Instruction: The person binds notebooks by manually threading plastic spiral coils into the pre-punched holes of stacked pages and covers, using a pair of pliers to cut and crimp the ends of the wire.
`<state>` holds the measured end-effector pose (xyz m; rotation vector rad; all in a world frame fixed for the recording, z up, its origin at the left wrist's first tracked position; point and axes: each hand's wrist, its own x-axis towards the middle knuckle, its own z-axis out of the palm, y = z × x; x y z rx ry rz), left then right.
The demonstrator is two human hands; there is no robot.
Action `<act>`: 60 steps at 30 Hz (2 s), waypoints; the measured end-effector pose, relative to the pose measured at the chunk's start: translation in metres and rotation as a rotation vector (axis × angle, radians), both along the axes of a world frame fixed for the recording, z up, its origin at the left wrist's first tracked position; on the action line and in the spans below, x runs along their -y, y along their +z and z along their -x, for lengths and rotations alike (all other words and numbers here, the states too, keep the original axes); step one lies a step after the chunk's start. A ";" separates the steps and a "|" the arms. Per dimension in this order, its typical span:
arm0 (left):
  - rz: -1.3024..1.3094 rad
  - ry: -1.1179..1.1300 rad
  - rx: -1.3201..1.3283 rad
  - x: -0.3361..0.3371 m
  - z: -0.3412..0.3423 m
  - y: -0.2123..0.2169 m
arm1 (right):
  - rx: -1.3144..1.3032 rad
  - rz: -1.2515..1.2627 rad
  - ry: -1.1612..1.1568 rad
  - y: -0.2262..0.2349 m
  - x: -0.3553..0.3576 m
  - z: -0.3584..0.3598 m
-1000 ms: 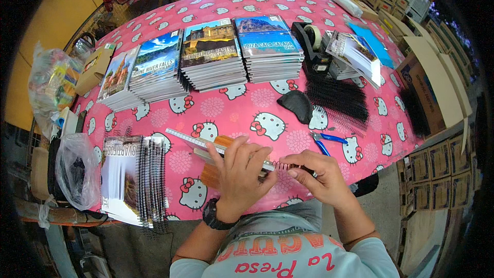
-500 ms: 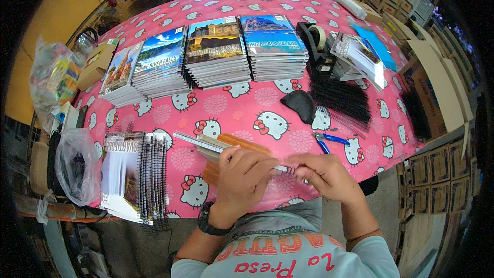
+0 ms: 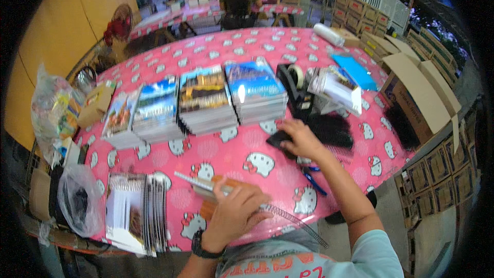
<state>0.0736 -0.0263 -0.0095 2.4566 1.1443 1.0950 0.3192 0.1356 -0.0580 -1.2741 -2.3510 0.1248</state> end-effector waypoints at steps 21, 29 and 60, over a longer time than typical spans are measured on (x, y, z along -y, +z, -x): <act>-0.021 0.064 -0.063 -0.003 0.001 -0.002 | -0.130 0.085 0.039 -0.044 0.067 0.063; 0.006 0.124 -0.062 -0.001 0.006 0.002 | 0.016 0.106 -0.236 -0.045 0.068 0.094; -0.011 0.292 0.137 0.001 0.033 -0.012 | -0.572 0.783 0.556 0.058 0.093 0.055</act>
